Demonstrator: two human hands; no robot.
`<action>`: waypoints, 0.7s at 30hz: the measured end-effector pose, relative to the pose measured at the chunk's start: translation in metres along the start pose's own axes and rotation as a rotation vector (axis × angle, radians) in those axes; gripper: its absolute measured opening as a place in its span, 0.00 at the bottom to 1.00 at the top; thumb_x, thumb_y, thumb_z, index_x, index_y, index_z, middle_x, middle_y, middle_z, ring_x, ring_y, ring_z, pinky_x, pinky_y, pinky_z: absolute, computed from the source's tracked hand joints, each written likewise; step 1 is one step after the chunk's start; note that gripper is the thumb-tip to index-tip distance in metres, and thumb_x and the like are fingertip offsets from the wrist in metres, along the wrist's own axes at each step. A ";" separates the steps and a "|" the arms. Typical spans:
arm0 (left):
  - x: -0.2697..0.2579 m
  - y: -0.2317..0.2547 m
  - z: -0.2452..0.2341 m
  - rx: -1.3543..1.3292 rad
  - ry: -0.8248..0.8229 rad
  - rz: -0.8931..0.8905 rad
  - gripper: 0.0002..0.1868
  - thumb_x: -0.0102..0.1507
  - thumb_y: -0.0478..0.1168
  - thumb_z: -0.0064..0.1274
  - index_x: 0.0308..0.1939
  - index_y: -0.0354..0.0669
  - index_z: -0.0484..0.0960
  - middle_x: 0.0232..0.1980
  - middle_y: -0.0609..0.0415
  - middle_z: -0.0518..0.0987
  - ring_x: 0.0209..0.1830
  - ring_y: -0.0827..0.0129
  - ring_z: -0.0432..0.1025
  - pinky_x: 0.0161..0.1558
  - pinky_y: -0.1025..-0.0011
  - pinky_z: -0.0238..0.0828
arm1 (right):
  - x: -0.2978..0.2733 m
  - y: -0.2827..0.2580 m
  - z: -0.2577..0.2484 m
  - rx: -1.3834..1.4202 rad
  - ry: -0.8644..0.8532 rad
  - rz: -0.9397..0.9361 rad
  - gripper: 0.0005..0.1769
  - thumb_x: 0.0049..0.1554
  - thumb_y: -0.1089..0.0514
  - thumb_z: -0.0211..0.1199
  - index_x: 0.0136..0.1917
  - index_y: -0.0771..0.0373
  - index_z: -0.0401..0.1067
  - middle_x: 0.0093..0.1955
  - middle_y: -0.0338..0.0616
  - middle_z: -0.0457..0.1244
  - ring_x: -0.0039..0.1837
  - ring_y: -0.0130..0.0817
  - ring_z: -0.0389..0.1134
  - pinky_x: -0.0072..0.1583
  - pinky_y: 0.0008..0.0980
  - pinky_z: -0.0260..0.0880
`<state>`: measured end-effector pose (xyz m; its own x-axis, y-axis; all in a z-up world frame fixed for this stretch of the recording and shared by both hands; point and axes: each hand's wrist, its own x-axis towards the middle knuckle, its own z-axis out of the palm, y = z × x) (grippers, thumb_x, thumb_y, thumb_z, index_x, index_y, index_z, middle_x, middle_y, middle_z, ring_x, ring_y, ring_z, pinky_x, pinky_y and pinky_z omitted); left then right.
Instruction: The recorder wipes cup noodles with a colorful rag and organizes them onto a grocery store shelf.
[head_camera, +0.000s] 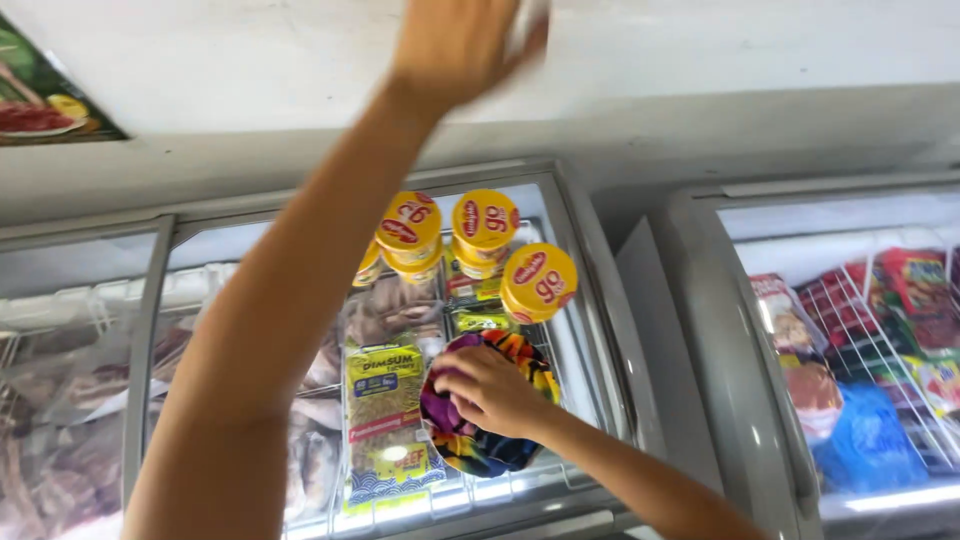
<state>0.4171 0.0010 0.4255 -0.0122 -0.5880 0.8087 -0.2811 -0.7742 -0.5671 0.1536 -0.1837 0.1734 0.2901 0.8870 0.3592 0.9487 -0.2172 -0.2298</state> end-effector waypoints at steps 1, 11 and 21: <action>-0.001 0.036 -0.022 -0.027 -0.002 0.001 0.24 0.68 0.52 0.53 0.63 0.44 0.82 0.49 0.51 0.79 0.45 0.58 0.74 0.44 0.59 0.72 | -0.009 -0.008 0.008 0.008 0.003 0.026 0.11 0.67 0.54 0.64 0.60 0.57 0.73 0.69 0.42 0.63 0.73 0.39 0.63 0.78 0.48 0.63; -0.075 0.191 -0.106 -0.825 -1.162 -0.095 0.75 0.39 0.65 0.76 0.79 0.53 0.42 0.73 0.39 0.57 0.76 0.47 0.48 0.70 0.31 0.37 | -0.080 -0.038 0.093 -0.049 -0.071 0.607 0.50 0.55 0.36 0.68 0.83 0.44 0.48 0.87 0.45 0.34 0.86 0.47 0.30 0.78 0.63 0.29; -0.174 0.192 -0.242 -1.032 -0.680 -0.801 0.66 0.39 0.40 0.78 0.75 0.43 0.53 0.69 0.35 0.59 0.69 0.40 0.61 0.68 0.48 0.66 | -0.193 -0.003 0.138 1.390 0.655 1.321 0.29 0.65 0.45 0.59 0.72 0.64 0.65 0.58 0.58 0.64 0.51 0.41 0.69 0.49 0.44 0.70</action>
<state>0.1330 0.0109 0.2134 0.8344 -0.3135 0.4534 -0.5436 -0.6044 0.5825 0.0770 -0.2980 -0.0195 0.8826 0.1582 -0.4426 -0.4677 0.2015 -0.8606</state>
